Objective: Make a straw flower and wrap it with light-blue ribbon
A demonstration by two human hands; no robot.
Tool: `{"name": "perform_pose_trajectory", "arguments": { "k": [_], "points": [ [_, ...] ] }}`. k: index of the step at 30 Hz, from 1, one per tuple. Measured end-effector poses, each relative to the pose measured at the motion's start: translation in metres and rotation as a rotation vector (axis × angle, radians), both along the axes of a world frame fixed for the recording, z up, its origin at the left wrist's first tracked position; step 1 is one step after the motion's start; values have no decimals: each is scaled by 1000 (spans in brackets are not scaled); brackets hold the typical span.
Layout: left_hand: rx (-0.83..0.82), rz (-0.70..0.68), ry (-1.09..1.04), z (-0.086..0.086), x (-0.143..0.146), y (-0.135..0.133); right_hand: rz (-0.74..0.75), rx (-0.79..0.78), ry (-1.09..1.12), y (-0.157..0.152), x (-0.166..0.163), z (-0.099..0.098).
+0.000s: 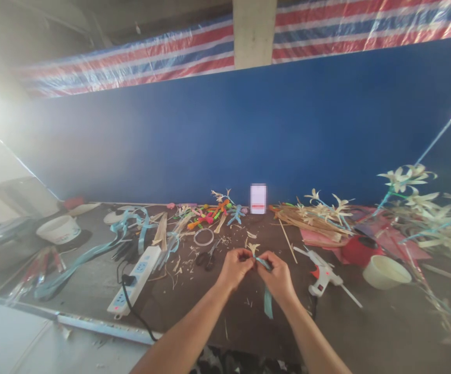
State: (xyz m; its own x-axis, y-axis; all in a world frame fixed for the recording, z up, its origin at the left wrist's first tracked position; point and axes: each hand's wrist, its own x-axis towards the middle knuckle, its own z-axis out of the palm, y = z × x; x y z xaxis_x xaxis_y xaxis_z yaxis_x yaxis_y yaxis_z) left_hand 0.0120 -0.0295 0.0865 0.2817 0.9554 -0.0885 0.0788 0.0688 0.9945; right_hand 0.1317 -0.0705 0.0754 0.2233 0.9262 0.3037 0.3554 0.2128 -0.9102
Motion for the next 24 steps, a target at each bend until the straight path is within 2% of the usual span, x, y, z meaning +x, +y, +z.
{"name": "perform_pose_trajectory", "arguments": {
  "k": [6,12,15,20,24],
  "points": [
    [-19,42,-46,-6,2,1,-26,35,-146,-6,-4,4],
    [-164,57,-195,-3,0,-1,-70,42,-227,-7,-6,5],
    [-205,33,-237,-1,-2,-2,-101,7,-189,-5,-7,4],
    [-216,-86,-241,1,-4,-2,-98,-47,-79,0,-7,0],
    [-231,-51,-260,-2,-4,-1,-65,-44,-19,1,-7,-2]
  ]
}}
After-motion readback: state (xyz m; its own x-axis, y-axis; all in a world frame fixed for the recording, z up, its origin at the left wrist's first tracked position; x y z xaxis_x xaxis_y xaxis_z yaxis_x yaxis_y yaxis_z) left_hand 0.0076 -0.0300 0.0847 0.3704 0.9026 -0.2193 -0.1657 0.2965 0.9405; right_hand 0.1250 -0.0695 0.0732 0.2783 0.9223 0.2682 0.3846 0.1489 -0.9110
